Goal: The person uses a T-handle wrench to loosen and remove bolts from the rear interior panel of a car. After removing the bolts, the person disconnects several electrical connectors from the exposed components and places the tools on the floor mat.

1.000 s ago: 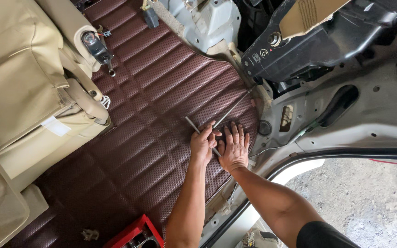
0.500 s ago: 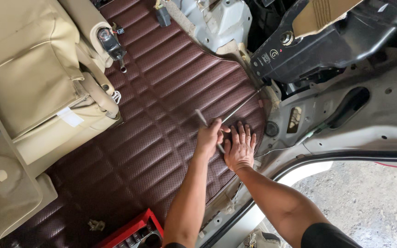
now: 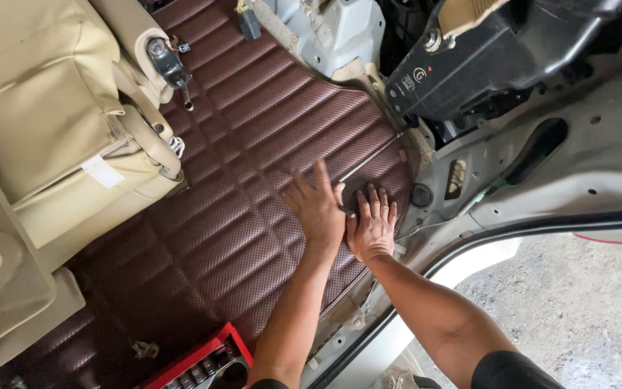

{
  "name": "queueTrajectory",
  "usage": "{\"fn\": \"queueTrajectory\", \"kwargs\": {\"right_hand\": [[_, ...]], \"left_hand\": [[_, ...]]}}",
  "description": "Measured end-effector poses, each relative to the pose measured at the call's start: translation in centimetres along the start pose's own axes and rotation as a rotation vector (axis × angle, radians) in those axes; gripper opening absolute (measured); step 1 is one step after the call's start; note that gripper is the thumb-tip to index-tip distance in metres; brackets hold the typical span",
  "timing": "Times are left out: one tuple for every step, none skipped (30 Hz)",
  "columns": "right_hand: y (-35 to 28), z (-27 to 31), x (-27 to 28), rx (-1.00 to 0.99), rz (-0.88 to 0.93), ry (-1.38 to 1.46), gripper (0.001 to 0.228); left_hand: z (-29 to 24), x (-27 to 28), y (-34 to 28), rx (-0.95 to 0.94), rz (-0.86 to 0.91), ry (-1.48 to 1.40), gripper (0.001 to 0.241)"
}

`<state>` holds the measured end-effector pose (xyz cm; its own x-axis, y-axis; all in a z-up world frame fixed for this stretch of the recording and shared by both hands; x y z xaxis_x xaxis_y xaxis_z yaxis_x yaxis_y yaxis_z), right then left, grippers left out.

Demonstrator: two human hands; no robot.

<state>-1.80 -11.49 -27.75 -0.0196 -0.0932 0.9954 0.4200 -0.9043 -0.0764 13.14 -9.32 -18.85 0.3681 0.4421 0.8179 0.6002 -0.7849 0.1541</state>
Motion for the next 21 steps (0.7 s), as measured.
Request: {"fn": "queueTrajectory", "kwargs": {"right_hand": [[-0.2,0.0,-0.1,-0.006,-0.004,-0.003,0.066],[-0.1,0.0,-0.1,-0.004,-0.010,-0.009,0.066],[-0.1,0.1,-0.2,-0.002,-0.016,-0.015,0.065],[0.0,0.1,-0.2,-0.004,-0.024,-0.010,0.064],[0.0,0.1,-0.2,-0.006,-0.032,-0.005,0.063],[-0.1,0.0,-0.2,-0.011,-0.040,0.000,0.063],[-0.1,0.0,-0.2,-0.011,-0.049,-0.003,0.062],[-0.2,0.2,-0.1,-0.011,-0.056,-0.001,0.062],[-0.3,0.3,0.0,-0.011,-0.063,0.000,0.061],[-0.3,0.4,0.1,-0.010,-0.063,-0.004,0.060],[-0.4,0.4,0.3,-0.010,-0.063,-0.008,0.060],[-0.4,0.5,0.5,-0.007,-0.074,-0.011,0.059],[-0.5,0.6,0.8,0.003,-0.083,-0.006,0.059],[-0.5,0.7,1.0,0.012,-0.093,-0.001,0.059],[-0.6,0.7,1.2,0.021,-0.103,0.003,0.059],[-0.4,0.2,1.0,-0.011,-0.059,0.068,0.065],[0.2,-0.3,0.8,-0.042,-0.014,0.132,0.071],[0.8,-0.6,0.5,-0.067,0.037,0.197,0.078],[1.5,1.0,3.0,0.136,-0.206,0.167,0.078],[1.1,2.4,5.1,0.329,-0.440,0.138,0.078],[2.1,3.2,5.0,0.410,-0.438,0.037,0.075]], "left_hand": [[1.1,-1.3,-0.5,0.098,0.116,-0.075,0.073],[2.2,-2.7,-1.0,0.200,0.226,-0.153,0.075],[3.4,-4.1,-1.7,0.301,0.337,-0.232,0.078],[3.8,-4.4,-1.8,0.294,0.322,-0.324,0.076],[4.6,-4.6,-1.9,0.285,0.305,-0.416,0.074],[5.4,-4.8,-2.1,0.275,0.289,-0.508,0.073],[5.7,-4.4,-2.0,0.183,0.210,-0.657,0.075],[6.3,-3.6,-1.9,0.089,0.129,-0.799,0.077],[6.6,-2.9,-2.1,-0.007,0.046,-0.938,0.079],[6.9,-3.0,-2.4,-0.051,0.031,-0.992,0.077],[7.1,-3.0,-2.6,-0.095,0.017,-1.046,0.075],[7.2,-3.0,-2.6,-0.148,-0.004,-1.100,0.074],[7.9,-4.1,-2.6,-0.057,0.047,-1.125,0.074],[8.4,-5.3,-2.7,0.033,0.100,-1.150,0.075],[8.8,-6.4,-2.7,0.123,0.154,-1.173,0.076],[8.4,-6.6,-2.4,0.086,0.147,-1.275,0.075],[8.0,-6.6,-2.1,0.047,0.141,-1.376,0.074],[7.6,-6.4,-2.1,0.015,0.131,-1.474,0.073],[7.0,-5.8,-2.1,-0.070,0.092,-1.453,0.070],[6.4,-5.1,-2.4,-0.149,0.068,-1.427,0.068],[5.5,-4.5,-2.9,-0.228,0.046,-1.400,0.067]]}}
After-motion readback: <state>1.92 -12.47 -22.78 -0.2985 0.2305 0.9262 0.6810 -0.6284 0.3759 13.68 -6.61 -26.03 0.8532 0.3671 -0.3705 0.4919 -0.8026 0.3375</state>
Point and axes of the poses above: each hand's wrist, its own y-axis towards the middle knuckle, its own x-axis out of the back of the hand, z = x × y, the point moved 9 cm from there along y, towards the middle knuckle, and after that the axes turned 11 degrees about -y, right-handed, at the moved point
